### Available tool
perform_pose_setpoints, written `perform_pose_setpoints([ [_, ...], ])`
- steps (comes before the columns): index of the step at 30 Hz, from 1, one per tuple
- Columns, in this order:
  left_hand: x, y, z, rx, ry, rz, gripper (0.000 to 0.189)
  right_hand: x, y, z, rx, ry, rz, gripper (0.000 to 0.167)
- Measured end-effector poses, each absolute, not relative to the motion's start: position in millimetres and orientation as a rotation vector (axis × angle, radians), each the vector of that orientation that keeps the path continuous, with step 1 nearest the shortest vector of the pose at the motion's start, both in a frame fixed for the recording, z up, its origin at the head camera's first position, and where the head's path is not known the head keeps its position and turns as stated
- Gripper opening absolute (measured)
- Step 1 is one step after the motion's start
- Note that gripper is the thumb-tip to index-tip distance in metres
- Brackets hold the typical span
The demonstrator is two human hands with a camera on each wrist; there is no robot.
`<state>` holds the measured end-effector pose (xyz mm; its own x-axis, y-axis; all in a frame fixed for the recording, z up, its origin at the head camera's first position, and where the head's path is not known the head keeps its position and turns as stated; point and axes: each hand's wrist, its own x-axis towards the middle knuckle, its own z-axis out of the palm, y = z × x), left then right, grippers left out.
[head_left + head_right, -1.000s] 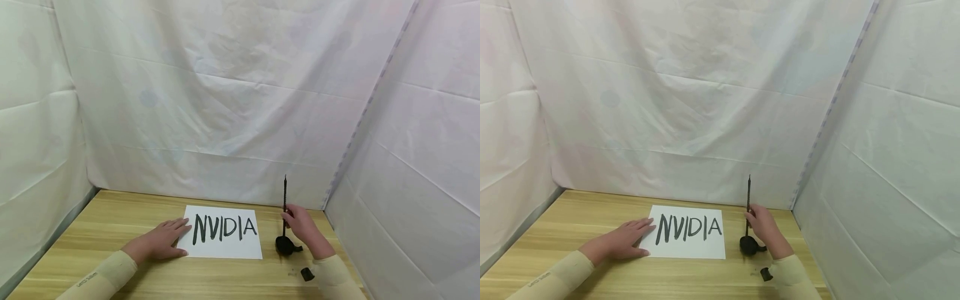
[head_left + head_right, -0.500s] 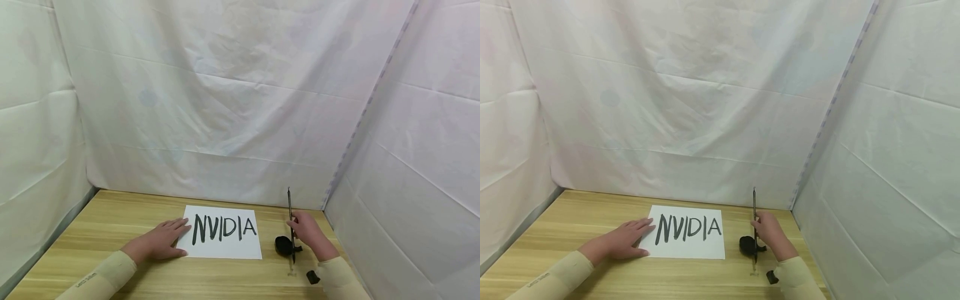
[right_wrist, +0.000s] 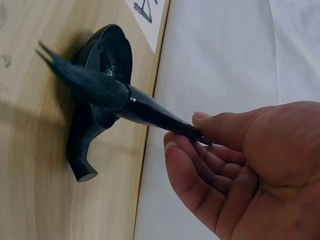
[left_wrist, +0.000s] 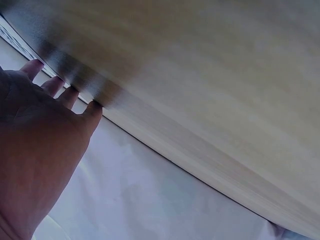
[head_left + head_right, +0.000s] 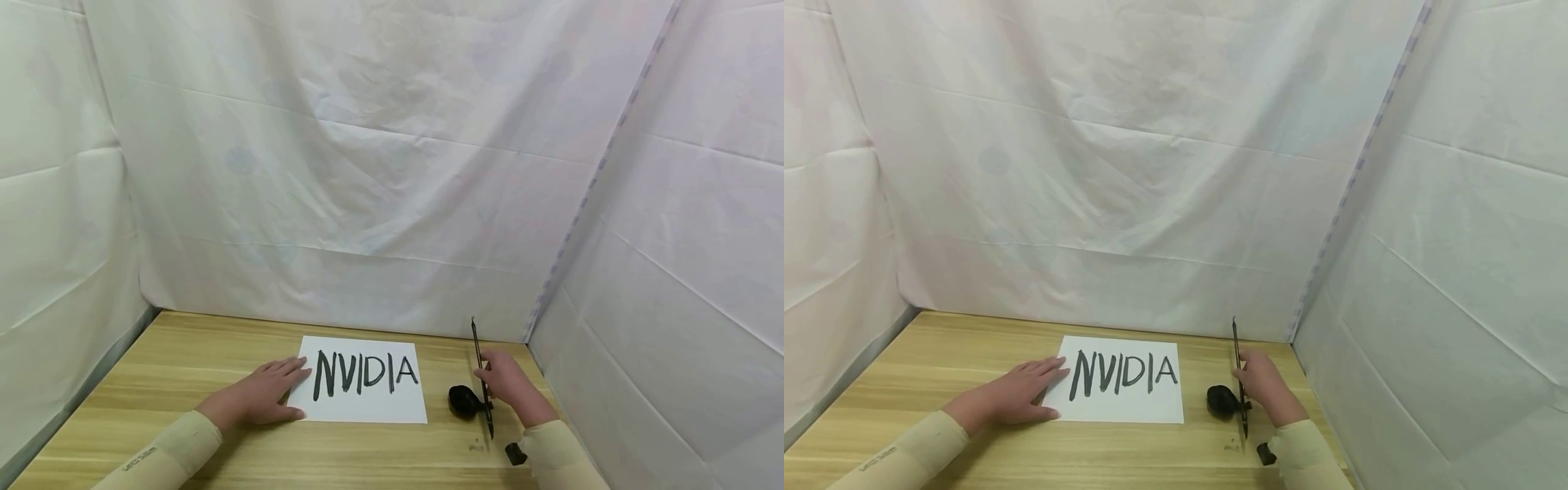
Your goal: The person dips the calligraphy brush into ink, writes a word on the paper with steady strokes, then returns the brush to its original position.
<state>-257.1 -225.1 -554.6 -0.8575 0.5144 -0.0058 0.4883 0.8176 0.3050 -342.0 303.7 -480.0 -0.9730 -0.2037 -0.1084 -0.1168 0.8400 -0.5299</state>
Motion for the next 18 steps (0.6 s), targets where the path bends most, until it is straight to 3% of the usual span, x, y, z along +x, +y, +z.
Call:
perform_pose_setpoints([
  [11,-256.2,-223.9,-552.9,0.803,2.908,0.454,0.097,-344.2,306.3,-483.3,-0.198,2.872,-0.8,0.03],
  [18,-255.8,-224.1,-552.3,0.818,2.918,0.456,0.097,-348.1,306.5,-500.5,-0.17,2.917,-0.743,0.027],
])
